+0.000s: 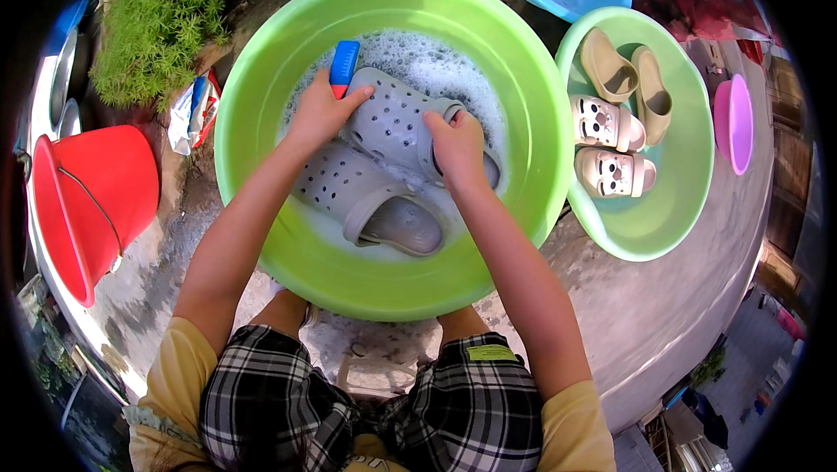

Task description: The person scrubs a pair of grey clogs with a blue brush in a green basin filled with soapy water. They scrub the exterior, interior, and sole of the shoes, then rinse them under a running tap and place them in a separate basin.

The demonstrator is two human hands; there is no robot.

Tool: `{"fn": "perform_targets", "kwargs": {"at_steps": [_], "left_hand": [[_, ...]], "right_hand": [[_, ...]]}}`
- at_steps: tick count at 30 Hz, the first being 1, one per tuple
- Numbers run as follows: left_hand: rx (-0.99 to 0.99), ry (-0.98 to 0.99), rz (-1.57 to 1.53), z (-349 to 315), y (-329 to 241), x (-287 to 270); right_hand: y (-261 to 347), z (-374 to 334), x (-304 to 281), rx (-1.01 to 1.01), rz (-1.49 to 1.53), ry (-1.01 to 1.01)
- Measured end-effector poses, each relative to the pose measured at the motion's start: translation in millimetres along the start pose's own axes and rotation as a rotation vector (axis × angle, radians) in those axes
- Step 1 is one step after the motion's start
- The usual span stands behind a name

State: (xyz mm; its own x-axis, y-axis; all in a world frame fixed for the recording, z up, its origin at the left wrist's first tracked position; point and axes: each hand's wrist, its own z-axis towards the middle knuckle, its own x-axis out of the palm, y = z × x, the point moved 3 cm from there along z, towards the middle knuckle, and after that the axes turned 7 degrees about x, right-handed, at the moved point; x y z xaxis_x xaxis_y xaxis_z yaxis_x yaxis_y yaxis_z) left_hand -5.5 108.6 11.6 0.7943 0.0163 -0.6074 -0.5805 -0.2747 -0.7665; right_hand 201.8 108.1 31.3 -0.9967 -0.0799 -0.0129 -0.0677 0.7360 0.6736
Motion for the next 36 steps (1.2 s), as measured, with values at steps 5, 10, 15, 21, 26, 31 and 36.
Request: {"fn": "perform_targets", "kwargs": {"at_steps": [5,10,15,21,26,31,36], "left_hand": [[0.001,0.213,0.314,21,10,11],[0.182,0.11,0.559,30,31,0],[0.098,0.171,0.137,15,-25,9],[0.241,0.315,-0.026,-23,-43,60],[0.276,0.281,-0.059,-35,-80,35],[0.201,0.236,-0.069,-46,-72,30],[0.378,0.176,0.013,-35,-70,35]], "right_hand": [[-17,15,-8,0.072,0.374,0.213],[-26,1,3,0.106,0.386,0.151],[-39,25,0,0.145,0.265,0.108],[-31,0,10,-0.051,0.205,0.332],[-12,4,3,-0.101,0.167,0.351],[-12,-12,13,-0.134,0.2,0.337],[-15,-5,3,-0.115,0.098,0.34]]}}
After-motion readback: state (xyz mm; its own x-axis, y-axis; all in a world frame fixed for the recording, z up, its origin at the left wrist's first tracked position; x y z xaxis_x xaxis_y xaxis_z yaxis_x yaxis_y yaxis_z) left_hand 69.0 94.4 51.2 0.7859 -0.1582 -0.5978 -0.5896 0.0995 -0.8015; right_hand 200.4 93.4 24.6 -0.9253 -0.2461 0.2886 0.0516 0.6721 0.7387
